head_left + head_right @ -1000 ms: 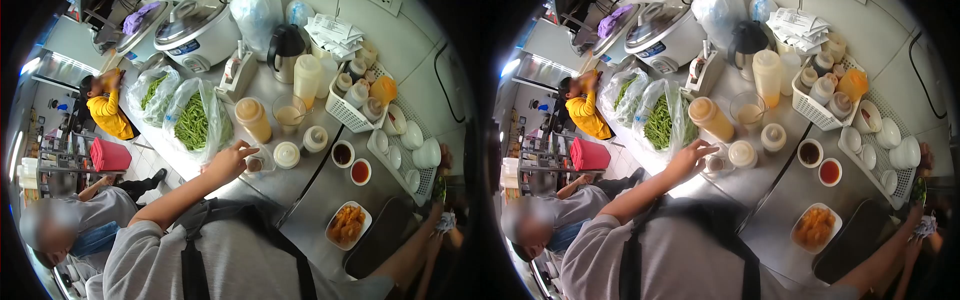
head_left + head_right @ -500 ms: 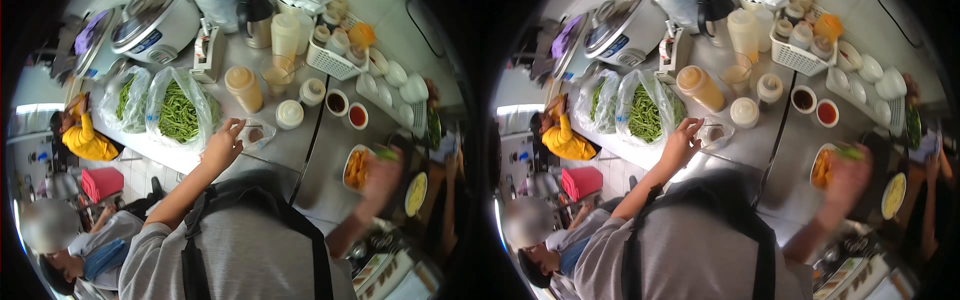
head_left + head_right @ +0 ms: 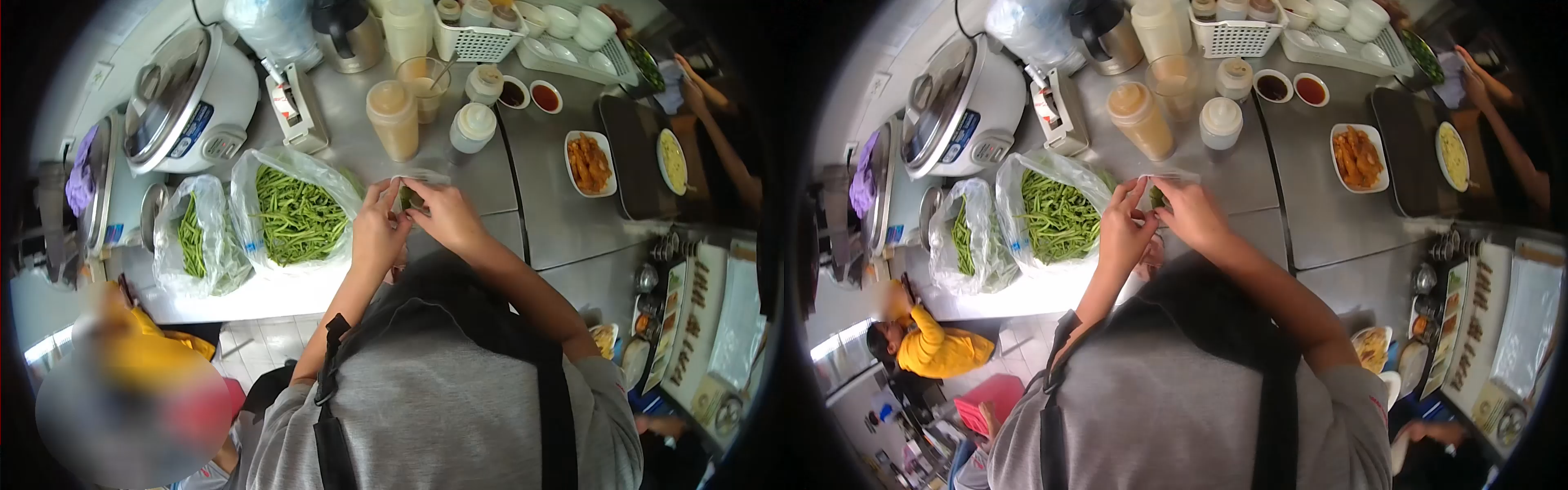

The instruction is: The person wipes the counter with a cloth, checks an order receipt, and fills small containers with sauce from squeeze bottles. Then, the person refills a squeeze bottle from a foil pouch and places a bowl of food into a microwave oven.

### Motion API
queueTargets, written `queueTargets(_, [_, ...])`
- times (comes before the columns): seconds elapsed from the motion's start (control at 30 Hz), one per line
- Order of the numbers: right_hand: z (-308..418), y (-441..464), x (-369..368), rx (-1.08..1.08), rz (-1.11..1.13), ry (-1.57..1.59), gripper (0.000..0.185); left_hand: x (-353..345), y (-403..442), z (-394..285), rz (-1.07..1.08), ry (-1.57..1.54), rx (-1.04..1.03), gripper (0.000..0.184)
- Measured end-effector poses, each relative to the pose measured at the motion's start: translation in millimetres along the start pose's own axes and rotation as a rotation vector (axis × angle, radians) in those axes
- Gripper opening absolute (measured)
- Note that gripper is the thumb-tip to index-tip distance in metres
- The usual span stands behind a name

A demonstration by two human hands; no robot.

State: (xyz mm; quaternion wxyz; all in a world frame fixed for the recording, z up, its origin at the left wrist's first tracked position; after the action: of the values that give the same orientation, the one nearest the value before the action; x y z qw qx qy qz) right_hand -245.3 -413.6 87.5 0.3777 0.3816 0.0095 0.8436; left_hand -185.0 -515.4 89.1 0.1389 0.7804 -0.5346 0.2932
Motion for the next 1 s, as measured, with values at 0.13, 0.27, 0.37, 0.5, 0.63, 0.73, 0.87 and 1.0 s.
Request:
queueTargets(0.13, [22,-7,52,0.012,-0.398,-0.338,0.041,2,5,1,0.032,0.017,-0.112,0.054])
queueTargets(0.27, [-49,-33,19,-0.253,-0.414,-0.022,0.027,-1,9,0,0.135,-0.097,-0.215,0.054])
queueTargets(0.37, [-54,-36,22,-0.314,-0.381,-0.010,0.020,0,19,-1,0.186,0.130,-0.352,0.050])
queueTargets(0.5, [-47,-42,49,-0.330,-0.430,-0.032,0.016,-4,13,-20,0.318,0.588,-0.489,0.030])
queueTargets(0.63, [-38,-49,69,-0.358,-0.447,-0.008,0.013,7,13,-32,0.314,0.741,-0.588,0.018])
queueTargets(0.73, [-21,-47,80,-0.349,-0.349,-0.038,0.028,9,18,-44,0.352,0.630,-0.558,0.015])
queueTargets(0.87, [16,-39,64,-0.135,-0.263,-0.076,0.040,4,17,-56,0.488,0.141,-0.405,0.012])
queueTargets(1.0, [9,-33,22,-0.127,-0.223,-0.240,0.034,-19,31,-21,0.577,-0.208,-0.343,0.042])
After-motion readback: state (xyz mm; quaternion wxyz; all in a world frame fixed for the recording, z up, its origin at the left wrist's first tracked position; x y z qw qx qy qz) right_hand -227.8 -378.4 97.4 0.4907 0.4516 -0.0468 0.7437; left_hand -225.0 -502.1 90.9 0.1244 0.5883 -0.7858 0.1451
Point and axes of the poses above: each hand's wrist, its own y-axis towards the middle knuckle, its own x-axis out of the back of the hand, z = x × y, the point moved 9 cm from there along y, towards the middle knuckle, and after that the axes turned 10 degrees about x, right-handed, at the moved point
